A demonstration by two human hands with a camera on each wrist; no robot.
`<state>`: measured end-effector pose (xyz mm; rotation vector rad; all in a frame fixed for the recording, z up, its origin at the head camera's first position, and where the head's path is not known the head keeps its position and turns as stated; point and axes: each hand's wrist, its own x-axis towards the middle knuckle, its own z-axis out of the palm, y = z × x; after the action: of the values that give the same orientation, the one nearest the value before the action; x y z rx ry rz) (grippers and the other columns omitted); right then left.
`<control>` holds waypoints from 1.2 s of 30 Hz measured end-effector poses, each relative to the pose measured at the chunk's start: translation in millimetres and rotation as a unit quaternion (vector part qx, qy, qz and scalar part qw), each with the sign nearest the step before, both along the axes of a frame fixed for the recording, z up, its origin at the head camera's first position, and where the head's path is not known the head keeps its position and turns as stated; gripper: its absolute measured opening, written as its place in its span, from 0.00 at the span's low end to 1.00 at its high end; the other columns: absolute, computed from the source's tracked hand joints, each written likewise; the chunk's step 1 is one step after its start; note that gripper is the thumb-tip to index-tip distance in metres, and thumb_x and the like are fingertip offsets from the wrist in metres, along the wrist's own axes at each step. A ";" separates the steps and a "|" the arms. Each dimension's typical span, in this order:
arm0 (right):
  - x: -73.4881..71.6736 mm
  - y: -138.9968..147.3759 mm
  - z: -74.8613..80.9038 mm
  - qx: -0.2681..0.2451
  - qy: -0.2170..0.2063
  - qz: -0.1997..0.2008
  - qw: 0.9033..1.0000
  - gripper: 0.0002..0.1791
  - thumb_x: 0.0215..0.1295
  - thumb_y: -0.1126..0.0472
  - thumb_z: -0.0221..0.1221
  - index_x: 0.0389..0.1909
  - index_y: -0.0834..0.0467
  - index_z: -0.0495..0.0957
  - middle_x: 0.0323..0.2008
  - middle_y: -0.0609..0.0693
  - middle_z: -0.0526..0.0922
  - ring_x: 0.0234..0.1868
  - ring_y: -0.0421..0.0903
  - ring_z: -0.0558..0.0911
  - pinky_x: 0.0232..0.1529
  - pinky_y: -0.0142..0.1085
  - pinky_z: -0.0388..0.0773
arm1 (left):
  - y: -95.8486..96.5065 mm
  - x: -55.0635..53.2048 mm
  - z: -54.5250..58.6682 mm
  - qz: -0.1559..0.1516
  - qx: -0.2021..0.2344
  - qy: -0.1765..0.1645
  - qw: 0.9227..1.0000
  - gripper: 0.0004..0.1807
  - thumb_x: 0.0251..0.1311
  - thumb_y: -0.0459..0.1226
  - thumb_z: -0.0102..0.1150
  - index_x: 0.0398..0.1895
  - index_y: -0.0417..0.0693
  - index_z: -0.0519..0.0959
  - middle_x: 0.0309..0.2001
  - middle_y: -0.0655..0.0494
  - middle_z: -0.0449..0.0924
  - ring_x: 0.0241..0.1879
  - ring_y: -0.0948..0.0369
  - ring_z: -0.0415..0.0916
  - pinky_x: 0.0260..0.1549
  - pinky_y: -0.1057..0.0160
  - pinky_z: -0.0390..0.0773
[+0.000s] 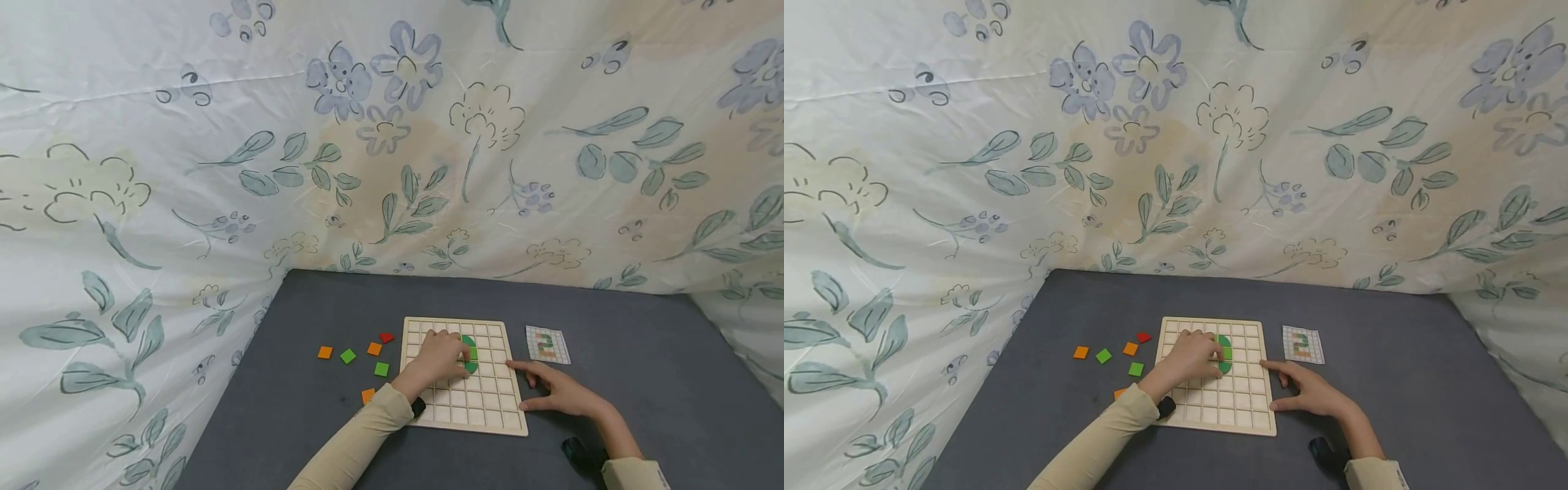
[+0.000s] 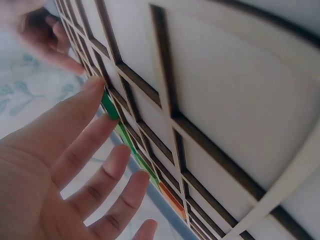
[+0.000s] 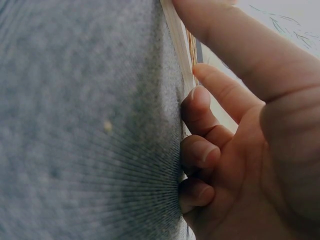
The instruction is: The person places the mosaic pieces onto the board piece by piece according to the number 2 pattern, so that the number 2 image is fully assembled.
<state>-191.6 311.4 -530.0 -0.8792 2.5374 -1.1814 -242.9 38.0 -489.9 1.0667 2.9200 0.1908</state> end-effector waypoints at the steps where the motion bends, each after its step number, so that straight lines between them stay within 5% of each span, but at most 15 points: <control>1: -0.2 0.0 0.1 -0.002 0.000 0.001 1.000 0.40 0.53 0.53 0.67 0.66 0.61 0.62 0.30 0.54 0.66 0.26 0.45 0.62 0.20 0.32 0.58 | 0.4 0.2 -0.1 0.001 0.001 0.001 1.000 0.12 0.46 0.55 0.67 0.34 0.67 0.83 0.36 0.66 0.76 0.33 0.65 0.68 0.36 0.62 0.66; 21: -1.2 0.6 -1.7 0.005 0.017 0.002 1.000 0.40 0.53 0.53 0.67 0.65 0.61 0.63 0.30 0.53 0.66 0.27 0.44 0.63 0.21 0.31 0.58 | 1.8 -1.0 -2.5 0.020 0.001 0.019 1.000 0.13 0.43 0.57 0.68 0.29 0.67 0.81 0.37 0.67 0.76 0.34 0.64 0.71 0.36 0.61 0.67; 36: -3.3 2.9 -5.1 0.006 0.015 0.004 1.000 0.40 0.53 0.52 0.66 0.65 0.59 0.63 0.30 0.51 0.66 0.27 0.41 0.63 0.22 0.32 0.59 | -3.3 1.0 -0.8 0.027 0.019 -0.003 0.999 0.12 0.45 0.55 0.67 0.32 0.66 0.82 0.41 0.66 0.78 0.36 0.63 0.71 0.37 0.60 0.68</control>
<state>-194.9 314.3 -535.1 -0.9101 2.5595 -1.1589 -241.9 34.7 -490.7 0.9899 2.9547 0.2510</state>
